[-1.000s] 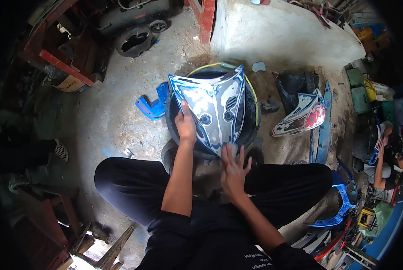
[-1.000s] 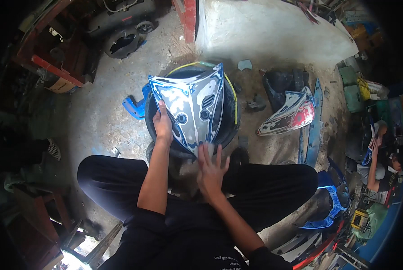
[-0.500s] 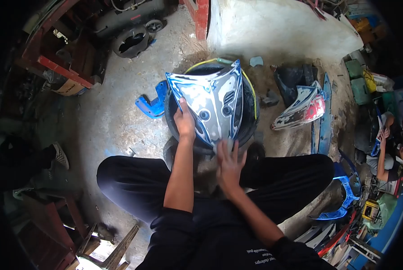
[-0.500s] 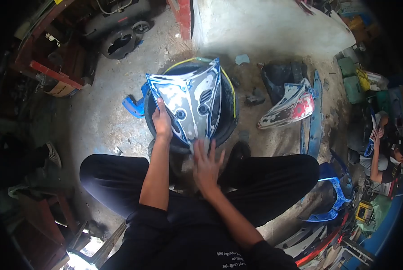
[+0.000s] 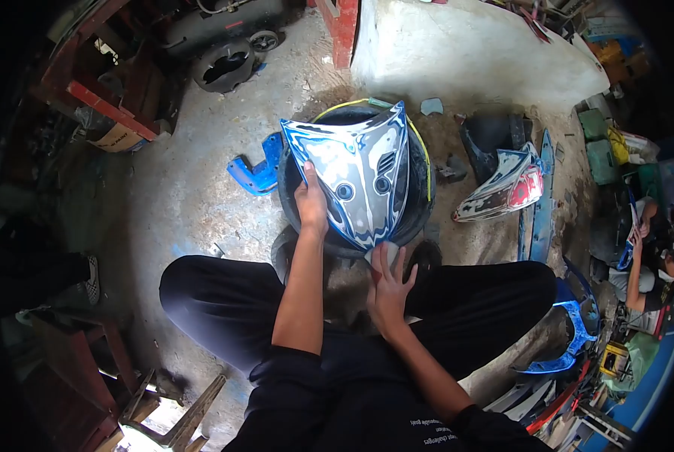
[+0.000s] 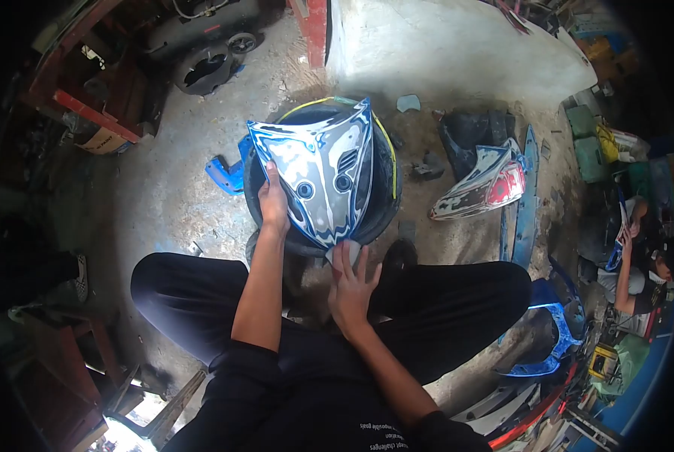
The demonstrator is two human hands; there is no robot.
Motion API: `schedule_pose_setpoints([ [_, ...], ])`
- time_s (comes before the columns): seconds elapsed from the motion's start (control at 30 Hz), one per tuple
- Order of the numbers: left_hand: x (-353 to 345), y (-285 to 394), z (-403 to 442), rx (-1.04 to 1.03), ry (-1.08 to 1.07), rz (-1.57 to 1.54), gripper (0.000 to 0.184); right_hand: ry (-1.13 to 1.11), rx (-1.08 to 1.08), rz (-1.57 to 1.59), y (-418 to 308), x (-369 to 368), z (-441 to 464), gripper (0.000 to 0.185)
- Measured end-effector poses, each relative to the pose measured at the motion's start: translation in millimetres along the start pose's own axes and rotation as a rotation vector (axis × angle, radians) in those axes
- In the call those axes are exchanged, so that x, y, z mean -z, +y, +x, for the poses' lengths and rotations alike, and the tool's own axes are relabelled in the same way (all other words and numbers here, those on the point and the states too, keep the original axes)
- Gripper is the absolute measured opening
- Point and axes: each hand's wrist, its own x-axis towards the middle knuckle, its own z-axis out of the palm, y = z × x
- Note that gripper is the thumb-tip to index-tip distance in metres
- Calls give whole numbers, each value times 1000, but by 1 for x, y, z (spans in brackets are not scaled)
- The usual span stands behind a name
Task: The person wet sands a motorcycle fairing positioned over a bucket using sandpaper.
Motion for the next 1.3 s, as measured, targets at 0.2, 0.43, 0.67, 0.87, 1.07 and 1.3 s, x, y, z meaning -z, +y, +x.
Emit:
schedule_pose_setpoints([
  [0.2,3,-7,5,-23,-51,-62,69,144,-13,2,-4,5,66,56],
  [0.43,-2,4,-3,32,-22,1,71,-64,-65,-58,-1,-18,-1,62],
  [0.67,1,-2,-1,-38,-27,-30,72,128,-8,70,-10,2,35,57],
  [0.87,3,-3,0,-30,-70,-72,69,51,-56,6,-12,-2,32,57],
  [1.07,-3,18,-12,-195,-62,-98,57,323,-154,767,12,28,133,48],
  [1.3,22,70,-15,-333,52,213,42,16,-812,1394,54,-14,235,47],
])
